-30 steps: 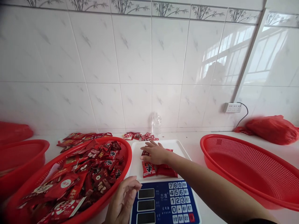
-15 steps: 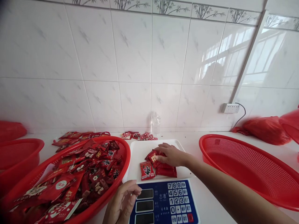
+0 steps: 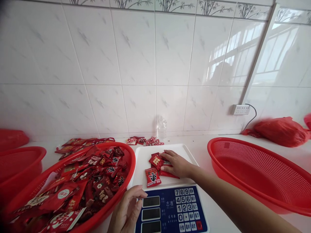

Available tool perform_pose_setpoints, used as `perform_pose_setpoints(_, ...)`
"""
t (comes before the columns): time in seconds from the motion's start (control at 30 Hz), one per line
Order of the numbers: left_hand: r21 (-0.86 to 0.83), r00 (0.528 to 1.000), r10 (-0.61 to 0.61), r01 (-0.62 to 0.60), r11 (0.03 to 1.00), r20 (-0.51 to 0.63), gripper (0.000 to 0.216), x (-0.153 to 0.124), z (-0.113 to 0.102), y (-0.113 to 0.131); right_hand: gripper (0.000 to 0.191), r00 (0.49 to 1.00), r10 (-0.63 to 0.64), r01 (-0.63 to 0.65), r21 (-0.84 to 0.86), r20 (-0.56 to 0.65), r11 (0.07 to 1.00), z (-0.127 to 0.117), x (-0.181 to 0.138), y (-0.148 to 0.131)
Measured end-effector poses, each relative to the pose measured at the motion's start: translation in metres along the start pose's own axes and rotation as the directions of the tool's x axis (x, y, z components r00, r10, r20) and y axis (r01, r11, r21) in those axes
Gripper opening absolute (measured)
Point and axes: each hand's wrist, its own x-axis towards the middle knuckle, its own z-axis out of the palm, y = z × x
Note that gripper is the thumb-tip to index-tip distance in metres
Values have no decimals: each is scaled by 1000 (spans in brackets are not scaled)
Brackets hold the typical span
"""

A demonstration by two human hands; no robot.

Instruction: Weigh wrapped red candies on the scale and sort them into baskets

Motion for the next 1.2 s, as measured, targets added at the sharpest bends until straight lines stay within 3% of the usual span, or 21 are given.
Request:
perform_pose_setpoints(0.17,10,1000,-13,13,1000,-3,26,1,-1,2,73,1000,-19,19,-12,-9,1000,-2,3,2)
perform_pose_setpoints(0.37,2,1000,5,-5,1000,14,27,1,0,2,75,996,45,-45,0,-75,999,0,-5,7)
perform_pose_setpoints(0.57,7,1000,-1,1,1000,12,25,2,0,4,38,979,114,-107,48,-170,993,3,-6,12)
perform_pose_setpoints(0.77,20,1000,0,0,1000,4,24,1,1,0,20,962,142,-143,12,-231,990,4,-4,16)
perform_pose_setpoints(1.03,12,999,19,-19,1000,29,24,1,0,-1,26,950,199,-237,-140,-242,961,-4,7,4)
perform_pose_setpoints(1.2,18,1000,7,-8,1000,15,24,2,1,3,36,981,167,-186,-228,-101,956,-12,27,-6)
